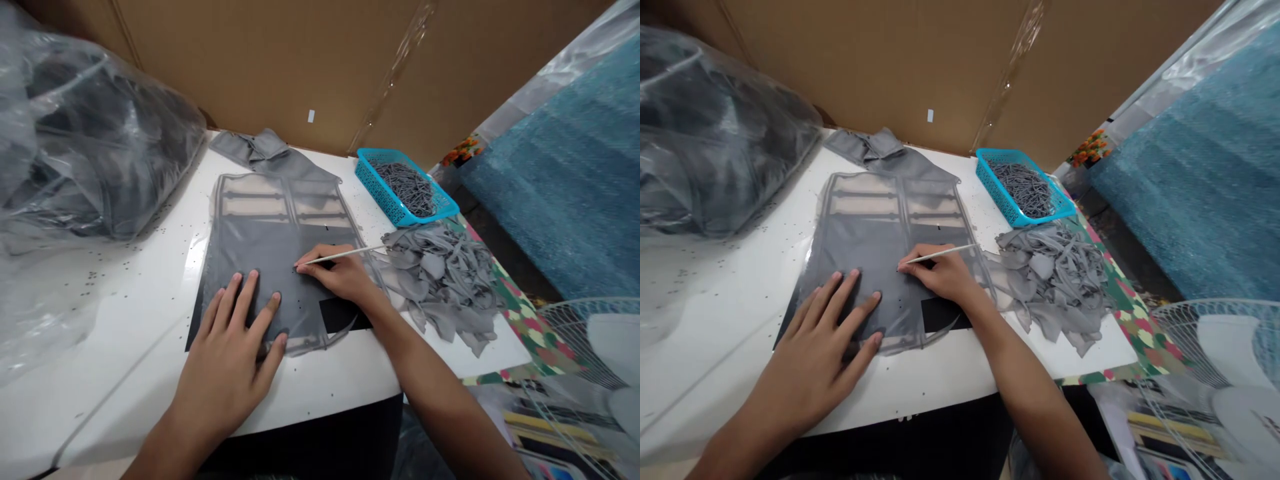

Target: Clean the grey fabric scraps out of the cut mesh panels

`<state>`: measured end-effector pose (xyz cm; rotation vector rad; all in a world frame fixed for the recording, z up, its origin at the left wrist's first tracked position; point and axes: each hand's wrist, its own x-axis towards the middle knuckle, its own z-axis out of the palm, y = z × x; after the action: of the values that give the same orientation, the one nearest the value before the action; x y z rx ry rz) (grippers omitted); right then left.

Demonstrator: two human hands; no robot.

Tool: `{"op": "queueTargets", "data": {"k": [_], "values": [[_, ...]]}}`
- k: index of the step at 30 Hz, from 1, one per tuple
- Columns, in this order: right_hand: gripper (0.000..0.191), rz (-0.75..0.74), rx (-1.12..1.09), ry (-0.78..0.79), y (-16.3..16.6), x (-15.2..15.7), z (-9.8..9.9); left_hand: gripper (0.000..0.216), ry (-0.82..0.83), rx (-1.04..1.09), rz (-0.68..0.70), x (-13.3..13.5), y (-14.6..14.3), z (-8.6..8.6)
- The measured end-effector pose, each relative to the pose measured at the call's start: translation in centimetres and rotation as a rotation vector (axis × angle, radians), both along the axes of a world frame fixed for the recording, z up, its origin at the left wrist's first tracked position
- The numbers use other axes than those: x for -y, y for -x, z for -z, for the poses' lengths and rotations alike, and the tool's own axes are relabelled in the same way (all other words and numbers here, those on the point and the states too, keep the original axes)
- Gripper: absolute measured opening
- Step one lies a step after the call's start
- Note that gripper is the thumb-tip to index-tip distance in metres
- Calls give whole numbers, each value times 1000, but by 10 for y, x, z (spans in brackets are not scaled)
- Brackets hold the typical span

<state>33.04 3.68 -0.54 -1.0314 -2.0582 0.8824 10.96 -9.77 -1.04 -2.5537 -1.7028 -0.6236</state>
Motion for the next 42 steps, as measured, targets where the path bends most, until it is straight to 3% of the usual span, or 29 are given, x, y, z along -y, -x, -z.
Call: {"op": "queueTargets", "data": {"k": [20,28,33,38,42], "values": [[4,-120,52,-111,-4,-1,3,45,6,17,7,0,2,0],[24,-161,411,-419,7,-4,3,46,-10,0,20,-1,1,0],[22,-70,282,-356,21,-12,8,46,10,0,10,0,0,-1],[19,24,-16,-91,22,-13,-1,47,-3,14,24,3,5,2],[8,-199,2,-31,43,-11,-16,50,-14,22,63,10,13,4]]}}
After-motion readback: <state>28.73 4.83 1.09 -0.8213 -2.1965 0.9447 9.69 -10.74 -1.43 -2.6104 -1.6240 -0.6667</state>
